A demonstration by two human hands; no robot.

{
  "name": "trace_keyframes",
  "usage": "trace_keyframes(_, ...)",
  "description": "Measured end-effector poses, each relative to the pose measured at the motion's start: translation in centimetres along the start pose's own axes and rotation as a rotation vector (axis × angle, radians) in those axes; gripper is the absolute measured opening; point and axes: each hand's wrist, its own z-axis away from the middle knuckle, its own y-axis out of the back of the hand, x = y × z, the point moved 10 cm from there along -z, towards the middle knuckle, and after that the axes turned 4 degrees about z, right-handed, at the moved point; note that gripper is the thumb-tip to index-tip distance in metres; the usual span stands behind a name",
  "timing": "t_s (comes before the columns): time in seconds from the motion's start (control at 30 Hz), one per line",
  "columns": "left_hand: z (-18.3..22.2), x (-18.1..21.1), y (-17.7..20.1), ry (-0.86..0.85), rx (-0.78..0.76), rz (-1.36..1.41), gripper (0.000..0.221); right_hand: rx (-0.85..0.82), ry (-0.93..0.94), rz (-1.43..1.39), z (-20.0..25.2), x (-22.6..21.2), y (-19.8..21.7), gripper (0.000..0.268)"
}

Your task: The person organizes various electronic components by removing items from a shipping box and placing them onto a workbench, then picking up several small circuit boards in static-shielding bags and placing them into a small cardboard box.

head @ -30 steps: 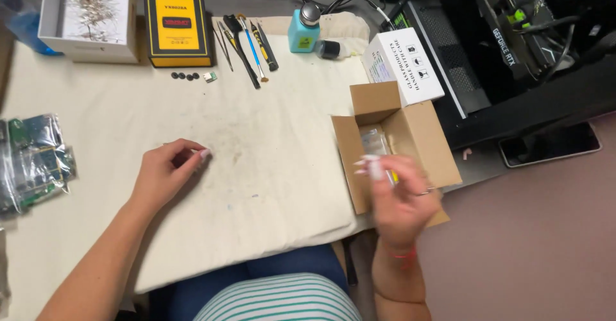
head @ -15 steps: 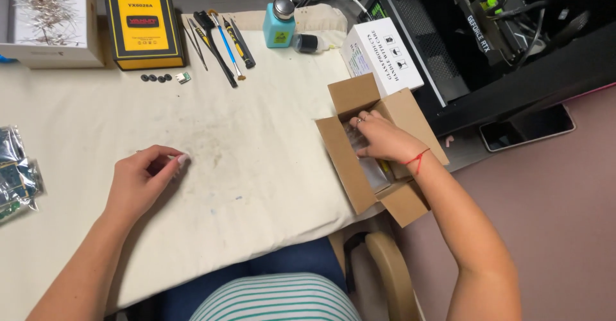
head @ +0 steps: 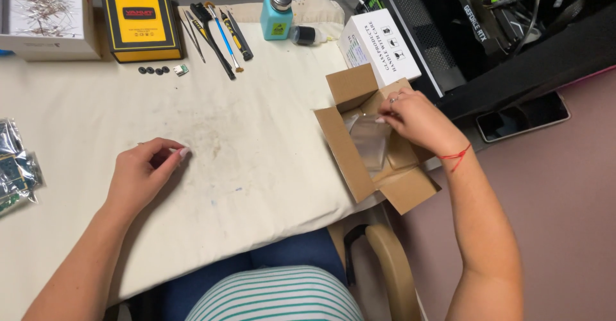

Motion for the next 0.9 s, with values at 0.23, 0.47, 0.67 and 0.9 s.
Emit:
trace_keyframes(0.23,0.2,0.1,0.2,0.008,-0.01,-0.039,0.015,0.069,-0.066,0.007,1.4,-0.6,4.2,0.019)
trace_keyframes(0.47,0.7,0.4,0.2,0.015,-0.02,-0.075,0.02,-0.124,-0.217,-0.07,-1.0,-1.0,1.5,0.025)
trace_keyframes(0.67,0.6,0.6,0.3,-0.021,-0.027,-0.098,0.019,-0.001,-0.198,-0.086,-0.3,-5.2,6.5,0.029)
trace_keyframes(0.9,1.2,2.8,0.9,-0.22,0.042,0.067,0.017,0.779,-0.066,-0.262,5.3,-12.7,13.7,0.011)
